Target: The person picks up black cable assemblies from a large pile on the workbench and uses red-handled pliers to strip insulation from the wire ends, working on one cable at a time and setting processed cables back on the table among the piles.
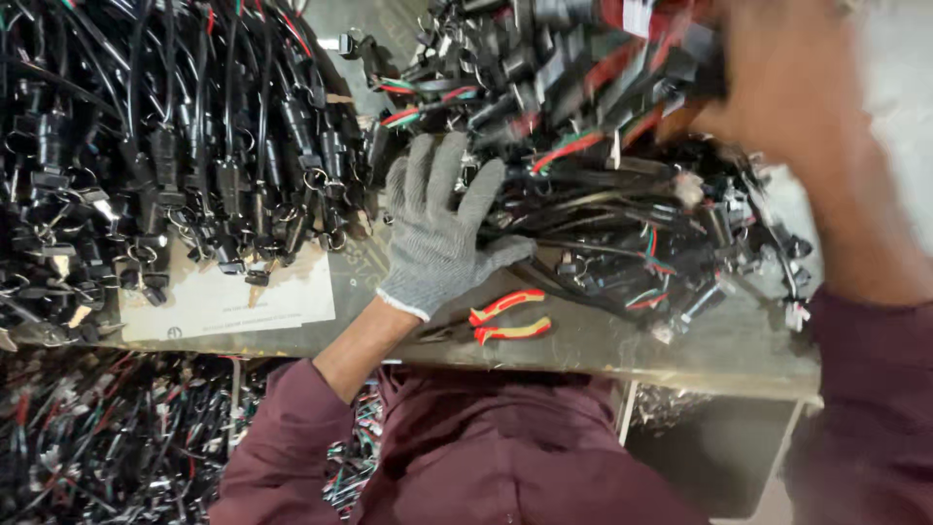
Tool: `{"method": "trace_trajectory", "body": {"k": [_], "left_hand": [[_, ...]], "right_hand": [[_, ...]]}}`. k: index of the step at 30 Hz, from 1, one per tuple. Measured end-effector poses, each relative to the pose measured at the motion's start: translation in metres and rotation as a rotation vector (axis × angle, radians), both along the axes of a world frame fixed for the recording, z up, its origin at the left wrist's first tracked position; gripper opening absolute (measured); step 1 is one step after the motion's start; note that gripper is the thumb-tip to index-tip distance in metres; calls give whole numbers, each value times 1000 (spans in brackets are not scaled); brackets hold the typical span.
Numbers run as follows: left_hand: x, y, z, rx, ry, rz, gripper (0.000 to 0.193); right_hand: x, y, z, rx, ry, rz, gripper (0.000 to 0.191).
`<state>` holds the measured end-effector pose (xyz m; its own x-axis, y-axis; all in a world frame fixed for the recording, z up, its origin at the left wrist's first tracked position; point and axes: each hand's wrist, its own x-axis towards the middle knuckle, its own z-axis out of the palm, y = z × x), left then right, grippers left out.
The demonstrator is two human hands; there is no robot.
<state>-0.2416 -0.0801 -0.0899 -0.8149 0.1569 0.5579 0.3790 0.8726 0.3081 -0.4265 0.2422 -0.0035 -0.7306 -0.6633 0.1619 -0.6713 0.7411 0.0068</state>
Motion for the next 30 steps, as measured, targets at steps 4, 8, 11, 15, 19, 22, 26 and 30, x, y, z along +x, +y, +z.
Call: {"method": "trace_trajectory", "body": {"k": [4,8,11,15,19,22,26,30], "left_hand": [[-26,1,-13,22,-15,21,95],[-43,12,-10,17,-29,11,98],[-45,9,12,43,-26,6,104],[-44,-30,46,201,-136,-233,102],[-58,-72,49,-34,-304,99,83],[-70,-78,31,-177,-270,97,85],[-65,-75,10,-131,-105,161,84],[-45,-102,11,-258,-31,138,94]], "right_hand": [[7,10,-28,-107,-209,-41,104],[59,-12,-14,-91,-115,-223,109],[112,-46,-24,-102,-80,-174,133],[118,-48,-69,-157,107,-132,125],[102,-36,-93,-104,61,-150,115],[77,-40,-90,-97,157,-98,112],[54,-41,-82,-58,138,-13,117],[53,-36,-87,-62,137,-32,114]]}}
